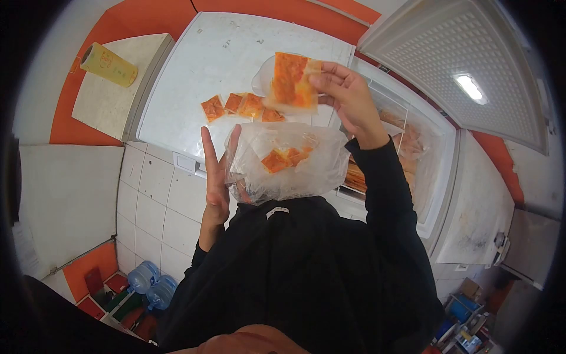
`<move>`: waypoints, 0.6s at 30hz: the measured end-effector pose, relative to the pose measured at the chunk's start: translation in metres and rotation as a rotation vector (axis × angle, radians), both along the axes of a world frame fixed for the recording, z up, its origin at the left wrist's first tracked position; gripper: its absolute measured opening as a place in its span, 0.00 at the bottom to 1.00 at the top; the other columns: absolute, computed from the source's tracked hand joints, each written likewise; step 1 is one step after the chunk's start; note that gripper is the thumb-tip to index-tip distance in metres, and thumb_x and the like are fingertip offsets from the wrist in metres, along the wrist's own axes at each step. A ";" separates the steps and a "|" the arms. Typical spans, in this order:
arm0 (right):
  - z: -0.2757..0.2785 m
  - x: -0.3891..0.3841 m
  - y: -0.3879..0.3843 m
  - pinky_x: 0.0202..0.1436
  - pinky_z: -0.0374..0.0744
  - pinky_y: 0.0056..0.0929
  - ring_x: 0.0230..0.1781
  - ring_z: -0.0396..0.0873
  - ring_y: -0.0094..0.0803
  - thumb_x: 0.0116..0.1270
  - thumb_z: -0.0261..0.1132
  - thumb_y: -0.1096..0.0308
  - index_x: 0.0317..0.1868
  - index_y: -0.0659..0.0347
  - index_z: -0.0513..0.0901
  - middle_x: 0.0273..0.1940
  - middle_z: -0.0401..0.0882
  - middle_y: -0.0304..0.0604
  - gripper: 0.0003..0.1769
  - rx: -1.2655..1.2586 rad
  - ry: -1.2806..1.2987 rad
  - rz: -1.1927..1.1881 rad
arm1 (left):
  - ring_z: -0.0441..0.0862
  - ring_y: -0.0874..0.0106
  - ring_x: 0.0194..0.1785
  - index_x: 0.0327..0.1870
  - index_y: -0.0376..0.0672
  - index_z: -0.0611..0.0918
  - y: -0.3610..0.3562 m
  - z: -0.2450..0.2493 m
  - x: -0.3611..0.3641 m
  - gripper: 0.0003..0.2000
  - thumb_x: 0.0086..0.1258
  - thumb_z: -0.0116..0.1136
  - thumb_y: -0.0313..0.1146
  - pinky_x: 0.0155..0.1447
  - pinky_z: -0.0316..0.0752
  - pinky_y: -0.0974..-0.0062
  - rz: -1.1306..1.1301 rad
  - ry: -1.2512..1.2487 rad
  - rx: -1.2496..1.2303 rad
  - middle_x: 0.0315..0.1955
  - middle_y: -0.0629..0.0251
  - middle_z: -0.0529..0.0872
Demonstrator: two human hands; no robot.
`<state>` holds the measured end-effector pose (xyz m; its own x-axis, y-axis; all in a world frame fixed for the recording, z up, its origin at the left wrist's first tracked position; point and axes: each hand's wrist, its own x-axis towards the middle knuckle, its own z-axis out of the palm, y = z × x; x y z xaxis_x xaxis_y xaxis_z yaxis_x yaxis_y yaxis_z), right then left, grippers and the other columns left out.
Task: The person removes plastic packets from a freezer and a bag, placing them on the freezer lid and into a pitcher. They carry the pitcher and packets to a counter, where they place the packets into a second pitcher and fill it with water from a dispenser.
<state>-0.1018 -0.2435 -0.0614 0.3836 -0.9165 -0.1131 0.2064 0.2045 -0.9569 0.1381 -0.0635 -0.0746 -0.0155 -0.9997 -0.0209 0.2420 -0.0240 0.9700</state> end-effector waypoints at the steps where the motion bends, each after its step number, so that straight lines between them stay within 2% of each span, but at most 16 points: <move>1: 0.000 0.004 -0.002 0.52 0.82 0.26 0.45 0.84 0.25 0.68 0.68 0.71 0.56 0.64 0.77 0.49 0.84 0.40 0.18 -0.073 0.117 -0.072 | 0.78 0.66 0.57 0.76 0.49 0.23 0.000 0.000 0.000 0.71 0.42 0.44 0.89 0.33 0.77 0.83 -0.004 -0.013 0.008 0.77 0.43 0.50; 2: 0.001 0.008 -0.001 0.51 0.82 0.27 0.45 0.84 0.26 0.67 0.69 0.70 0.56 0.63 0.77 0.48 0.85 0.39 0.19 -0.145 0.234 -0.142 | 0.77 0.64 0.59 0.76 0.50 0.23 0.001 0.001 0.000 0.71 0.42 0.43 0.89 0.36 0.78 0.81 -0.008 -0.025 0.016 0.77 0.42 0.51; 4: 0.004 0.014 0.014 0.48 0.82 0.28 0.42 0.84 0.25 0.66 0.69 0.69 0.53 0.61 0.80 0.45 0.86 0.37 0.16 -0.429 0.484 -0.218 | 0.71 0.54 0.70 0.76 0.52 0.24 0.001 0.007 0.002 0.71 0.38 0.38 0.91 0.47 0.85 0.72 -0.032 -0.059 0.068 0.76 0.40 0.51; 5: 0.006 0.015 0.024 0.47 0.81 0.28 0.40 0.83 0.24 0.65 0.69 0.69 0.52 0.60 0.81 0.44 0.86 0.36 0.15 -0.573 0.606 -0.251 | 0.68 0.53 0.71 0.76 0.52 0.24 0.001 0.006 0.002 0.72 0.38 0.38 0.92 0.51 0.83 0.70 -0.025 -0.060 0.054 0.76 0.40 0.51; 7: 0.005 0.013 0.049 0.42 0.79 0.27 0.36 0.82 0.23 0.63 0.69 0.69 0.44 0.58 0.85 0.38 0.87 0.36 0.09 -0.487 0.590 0.181 | 0.64 0.51 0.74 0.76 0.51 0.23 0.000 -0.002 0.001 0.72 0.37 0.37 0.92 0.58 0.80 0.67 -0.015 -0.065 0.020 0.76 0.40 0.51; 9: -0.007 0.036 0.074 0.45 0.79 0.29 0.39 0.83 0.30 0.67 0.67 0.69 0.37 0.63 0.84 0.38 0.85 0.41 0.06 -0.221 0.694 0.601 | 0.60 0.50 0.76 0.76 0.50 0.23 -0.002 -0.010 0.000 0.73 0.36 0.36 0.92 0.61 0.77 0.66 -0.012 -0.071 -0.033 0.77 0.40 0.51; 11: -0.084 0.049 0.090 0.43 0.79 0.38 0.37 0.84 0.38 0.63 0.67 0.64 0.41 0.60 0.85 0.39 0.87 0.44 0.10 -0.432 0.903 0.627 | 0.57 0.50 0.77 0.76 0.49 0.22 -0.004 -0.011 -0.002 0.73 0.38 0.38 0.92 0.62 0.76 0.67 -0.031 -0.042 -0.070 0.77 0.41 0.49; 13: -0.153 0.057 0.104 0.47 0.78 0.43 0.43 0.83 0.46 0.65 0.67 0.60 0.46 0.61 0.83 0.44 0.85 0.50 0.15 -0.573 1.278 0.465 | 0.54 0.51 0.78 0.75 0.47 0.21 -0.003 -0.008 -0.004 0.72 0.41 0.42 0.89 0.60 0.75 0.71 -0.063 0.022 -0.078 0.78 0.42 0.47; 14: -0.180 0.058 0.107 0.47 0.78 0.43 0.44 0.83 0.46 0.65 0.67 0.60 0.46 0.61 0.82 0.44 0.85 0.50 0.15 -0.592 1.325 0.400 | 0.55 0.50 0.78 0.75 0.48 0.20 -0.002 -0.006 -0.004 0.72 0.42 0.43 0.89 0.59 0.76 0.70 -0.089 0.027 -0.058 0.78 0.43 0.47; 18: -0.227 0.049 0.113 0.48 0.78 0.43 0.44 0.82 0.48 0.66 0.66 0.60 0.47 0.61 0.81 0.44 0.84 0.51 0.15 -0.471 1.082 0.341 | 0.58 0.50 0.77 0.74 0.50 0.20 0.002 -0.009 -0.009 0.72 0.42 0.45 0.88 0.51 0.80 0.73 -0.116 0.054 -0.022 0.79 0.45 0.46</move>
